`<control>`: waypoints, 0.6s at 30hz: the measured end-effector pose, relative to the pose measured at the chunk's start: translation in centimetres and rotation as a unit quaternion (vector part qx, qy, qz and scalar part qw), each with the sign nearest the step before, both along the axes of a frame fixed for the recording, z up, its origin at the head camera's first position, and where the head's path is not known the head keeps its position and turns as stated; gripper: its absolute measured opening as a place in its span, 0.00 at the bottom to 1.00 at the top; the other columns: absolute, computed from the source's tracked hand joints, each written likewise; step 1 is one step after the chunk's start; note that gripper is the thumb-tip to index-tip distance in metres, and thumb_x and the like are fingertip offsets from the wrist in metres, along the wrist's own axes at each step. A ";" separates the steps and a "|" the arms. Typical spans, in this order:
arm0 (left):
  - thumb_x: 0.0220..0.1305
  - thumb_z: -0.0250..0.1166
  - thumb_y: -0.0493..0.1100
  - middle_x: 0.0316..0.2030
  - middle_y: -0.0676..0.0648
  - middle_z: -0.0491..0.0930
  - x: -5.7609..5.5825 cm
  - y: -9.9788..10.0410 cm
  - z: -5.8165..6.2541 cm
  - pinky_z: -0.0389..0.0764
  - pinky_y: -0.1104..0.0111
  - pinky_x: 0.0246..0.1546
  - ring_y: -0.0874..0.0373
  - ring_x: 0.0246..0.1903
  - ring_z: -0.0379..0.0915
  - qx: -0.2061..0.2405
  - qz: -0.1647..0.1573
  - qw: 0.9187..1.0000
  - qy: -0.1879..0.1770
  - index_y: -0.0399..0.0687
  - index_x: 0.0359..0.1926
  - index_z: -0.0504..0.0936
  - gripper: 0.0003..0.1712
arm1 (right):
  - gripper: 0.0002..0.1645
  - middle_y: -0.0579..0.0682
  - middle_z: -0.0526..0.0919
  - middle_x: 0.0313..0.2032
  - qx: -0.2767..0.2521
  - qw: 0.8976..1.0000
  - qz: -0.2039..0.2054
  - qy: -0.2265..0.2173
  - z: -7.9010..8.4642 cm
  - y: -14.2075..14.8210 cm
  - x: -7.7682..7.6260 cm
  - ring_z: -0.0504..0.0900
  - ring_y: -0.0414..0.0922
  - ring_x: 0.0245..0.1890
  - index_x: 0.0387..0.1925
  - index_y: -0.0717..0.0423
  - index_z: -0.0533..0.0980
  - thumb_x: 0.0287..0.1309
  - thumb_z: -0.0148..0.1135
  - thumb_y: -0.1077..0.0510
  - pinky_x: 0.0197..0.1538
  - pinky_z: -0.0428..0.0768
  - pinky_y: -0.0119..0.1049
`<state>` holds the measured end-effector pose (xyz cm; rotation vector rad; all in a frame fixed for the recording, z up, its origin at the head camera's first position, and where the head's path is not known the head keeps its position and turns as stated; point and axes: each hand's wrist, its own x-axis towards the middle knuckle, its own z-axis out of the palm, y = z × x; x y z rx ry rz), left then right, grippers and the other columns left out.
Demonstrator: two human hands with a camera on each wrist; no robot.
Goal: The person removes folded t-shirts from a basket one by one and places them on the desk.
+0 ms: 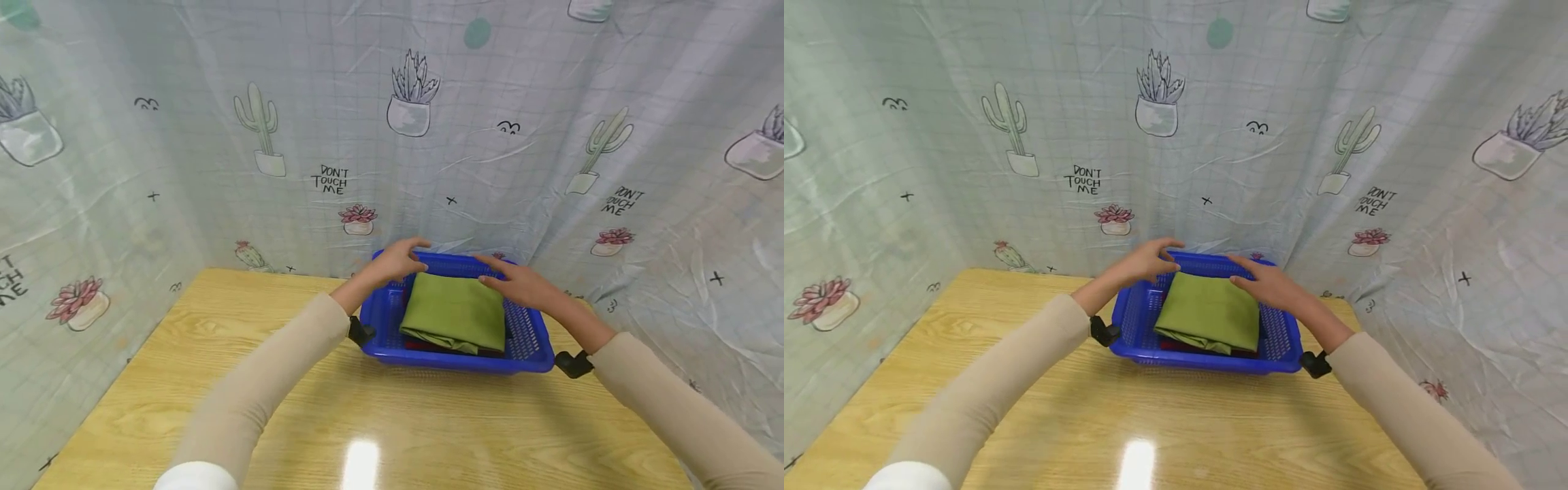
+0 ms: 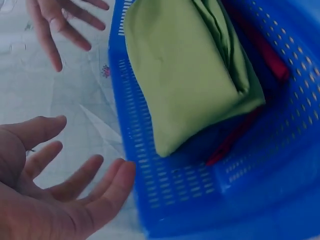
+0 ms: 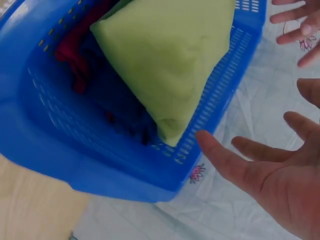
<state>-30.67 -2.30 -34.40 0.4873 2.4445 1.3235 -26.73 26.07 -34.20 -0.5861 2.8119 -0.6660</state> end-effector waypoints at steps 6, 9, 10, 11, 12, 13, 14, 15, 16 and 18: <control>0.72 0.61 0.34 0.71 0.36 0.64 -0.5 0.7 -1.2 0.78 0.42 0.52 0.34 0.58 0.69 0.065 0.052 0.988 -0.128 0.53 0.75 0.68 0.32 | 0.45 0.71 0.60 0.72 -0.058 0.990 -0.050 -0.116 -0.9 0.3 -0.7 0.74 0.69 0.57 0.82 0.50 0.43 0.77 0.50 0.41 0.55 0.75 0.61; 0.72 0.61 0.34 0.74 0.37 0.59 -1.0 1.1 -2.0 0.72 0.36 0.59 0.28 0.67 0.60 0.070 0.069 0.982 -0.161 0.53 0.74 0.69 0.32 | 0.48 0.73 0.54 0.74 -0.115 0.972 -0.067 -0.196 -1.7 0.5 -1.0 0.64 0.70 0.67 0.82 0.50 0.35 0.77 0.51 0.46 0.62 0.72 0.64; 0.72 0.62 0.34 0.75 0.37 0.57 -1.1 1.1 -2.3 0.71 0.35 0.60 0.28 0.70 0.56 0.068 0.075 0.980 -0.170 0.53 0.74 0.70 0.32 | 0.48 0.72 0.50 0.76 -0.129 0.965 -0.067 -0.217 -2.0 0.4 -1.0 0.58 0.71 0.72 0.82 0.49 0.33 0.78 0.51 0.48 0.65 0.68 0.66; 0.72 0.62 0.34 0.76 0.38 0.57 -1.3 1.1 -2.6 0.70 0.36 0.60 0.28 0.71 0.55 0.066 0.082 0.978 -0.180 0.54 0.73 0.71 0.32 | 0.49 0.71 0.44 0.77 -0.149 0.957 -0.067 -0.239 -2.3 0.4 -1.1 0.50 0.71 0.75 0.82 0.49 0.32 0.78 0.51 0.50 0.66 0.64 0.69; 0.71 0.62 0.34 0.76 0.38 0.57 -1.4 1.2 -2.9 0.70 0.36 0.61 0.28 0.71 0.55 0.066 0.089 0.975 -0.191 0.54 0.73 0.72 0.31 | 0.49 0.70 0.39 0.78 -0.168 0.949 -0.071 -0.258 -2.7 0.4 -1.2 0.44 0.71 0.76 0.82 0.49 0.30 0.78 0.50 0.53 0.67 0.61 0.70; 0.71 0.63 0.33 0.76 0.38 0.57 -1.6 1.2 -3.2 0.71 0.37 0.61 0.29 0.70 0.56 0.065 0.094 0.973 -0.202 0.54 0.72 0.72 0.31 | 0.49 0.68 0.34 0.79 -0.183 0.942 -0.078 -0.270 -3.0 0.4 -1.2 0.41 0.71 0.76 0.82 0.48 0.30 0.78 0.50 0.55 0.68 0.59 0.71; 0.71 0.63 0.33 0.76 0.38 0.58 -1.7 1.2 -3.5 0.72 0.39 0.61 0.30 0.70 0.57 0.066 0.099 0.969 -0.217 0.54 0.72 0.74 0.30 | 0.49 0.67 0.30 0.79 -0.190 0.939 -0.082 -0.275 -3.3 0.4 -1.2 0.39 0.71 0.76 0.82 0.48 0.30 0.78 0.50 0.56 0.68 0.58 0.71; 0.70 0.64 0.33 0.75 0.38 0.58 -1.8 1.2 -3.7 0.73 0.41 0.61 0.31 0.69 0.59 0.068 0.104 0.965 -0.233 0.54 0.71 0.75 0.30 | 0.49 0.66 0.27 0.79 -0.197 0.936 -0.086 -0.280 -3.5 0.4 -1.2 0.38 0.72 0.76 0.82 0.49 0.30 0.78 0.51 0.58 0.68 0.58 0.72; 0.70 0.64 0.33 0.75 0.39 0.59 -2.0 1.3 -3.9 0.74 0.43 0.61 0.33 0.69 0.60 0.069 0.109 0.961 -0.247 0.54 0.70 0.75 0.30 | 0.49 0.65 0.25 0.78 -0.201 0.934 -0.089 -0.282 -3.7 0.4 -1.2 0.38 0.72 0.76 0.82 0.51 0.31 0.77 0.51 0.59 0.68 0.57 0.71; 0.68 0.66 0.32 0.75 0.40 0.60 -2.3 1.4 -4.3 0.76 0.48 0.60 0.36 0.67 0.63 0.073 0.115 0.954 -0.268 0.53 0.69 0.77 0.29 | 0.49 0.65 0.24 0.78 -0.206 0.932 -0.100 -0.280 -4.0 0.5 -1.3 0.40 0.71 0.76 0.82 0.53 0.33 0.76 0.53 0.61 0.69 0.57 0.70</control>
